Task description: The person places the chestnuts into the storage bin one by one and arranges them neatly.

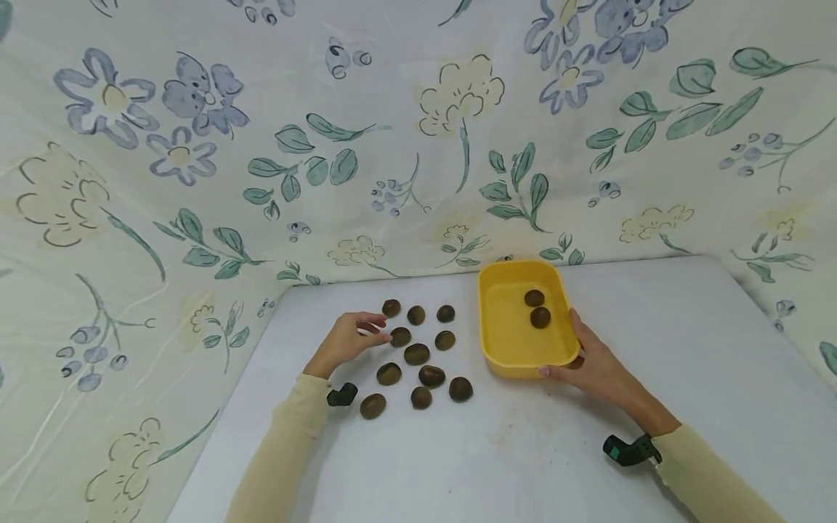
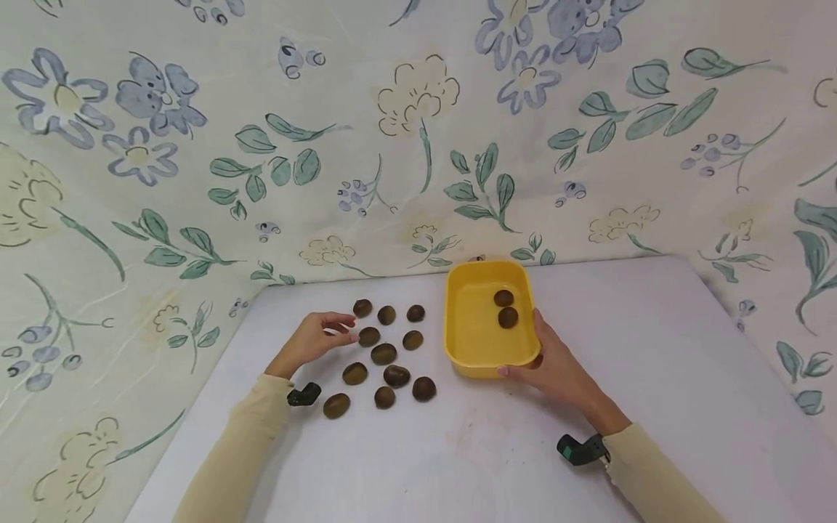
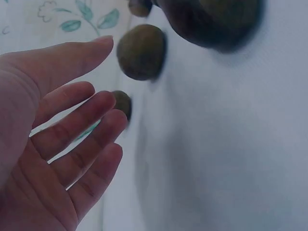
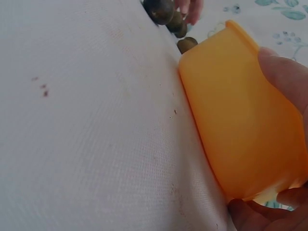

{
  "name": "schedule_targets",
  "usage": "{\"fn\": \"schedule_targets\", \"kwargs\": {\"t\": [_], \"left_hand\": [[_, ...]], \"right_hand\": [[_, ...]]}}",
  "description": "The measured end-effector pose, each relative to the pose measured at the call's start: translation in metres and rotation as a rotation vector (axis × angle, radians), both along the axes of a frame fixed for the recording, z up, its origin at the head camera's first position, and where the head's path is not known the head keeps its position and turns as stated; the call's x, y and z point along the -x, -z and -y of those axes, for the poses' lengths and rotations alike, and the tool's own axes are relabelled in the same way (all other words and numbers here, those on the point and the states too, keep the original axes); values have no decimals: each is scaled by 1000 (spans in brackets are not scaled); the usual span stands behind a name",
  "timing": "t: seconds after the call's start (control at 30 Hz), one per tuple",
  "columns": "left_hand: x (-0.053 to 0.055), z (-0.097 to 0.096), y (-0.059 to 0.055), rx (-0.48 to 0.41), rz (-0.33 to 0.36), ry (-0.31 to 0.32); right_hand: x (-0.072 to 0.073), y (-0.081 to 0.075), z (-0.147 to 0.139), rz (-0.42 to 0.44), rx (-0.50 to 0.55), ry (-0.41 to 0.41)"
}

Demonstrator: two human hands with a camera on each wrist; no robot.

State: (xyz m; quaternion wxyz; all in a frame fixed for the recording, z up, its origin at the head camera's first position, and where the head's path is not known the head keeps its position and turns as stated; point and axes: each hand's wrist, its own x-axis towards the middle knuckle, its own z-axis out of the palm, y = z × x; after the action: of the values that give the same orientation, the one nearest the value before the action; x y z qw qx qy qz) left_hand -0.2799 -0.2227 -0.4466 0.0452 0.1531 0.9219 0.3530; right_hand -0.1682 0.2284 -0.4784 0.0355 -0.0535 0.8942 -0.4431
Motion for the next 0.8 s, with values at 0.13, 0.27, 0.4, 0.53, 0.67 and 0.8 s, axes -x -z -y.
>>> {"fn": "schedule_targets", "kwargs": {"t": [0.13, 0.27, 0.4, 0.53, 0.67, 0.8], "left_hand": [[0, 0, 3, -2, 31, 6], [1, -2, 4, 10, 29, 25], [3, -5, 4, 54, -1, 63], [6, -8, 5, 81, -15, 82], [9, -10, 7, 93, -20, 96], [9, -11, 8, 97, -15, 103]], "right_hand": [[0, 0, 0, 0, -1, 3], [0, -1, 0, 6, -5, 7], [0, -1, 0, 5, -3, 7], [0, -1, 0, 8, -1, 6], [0, -1, -1, 9, 1, 6], [0, 0, -1, -1, 6, 5]]}}
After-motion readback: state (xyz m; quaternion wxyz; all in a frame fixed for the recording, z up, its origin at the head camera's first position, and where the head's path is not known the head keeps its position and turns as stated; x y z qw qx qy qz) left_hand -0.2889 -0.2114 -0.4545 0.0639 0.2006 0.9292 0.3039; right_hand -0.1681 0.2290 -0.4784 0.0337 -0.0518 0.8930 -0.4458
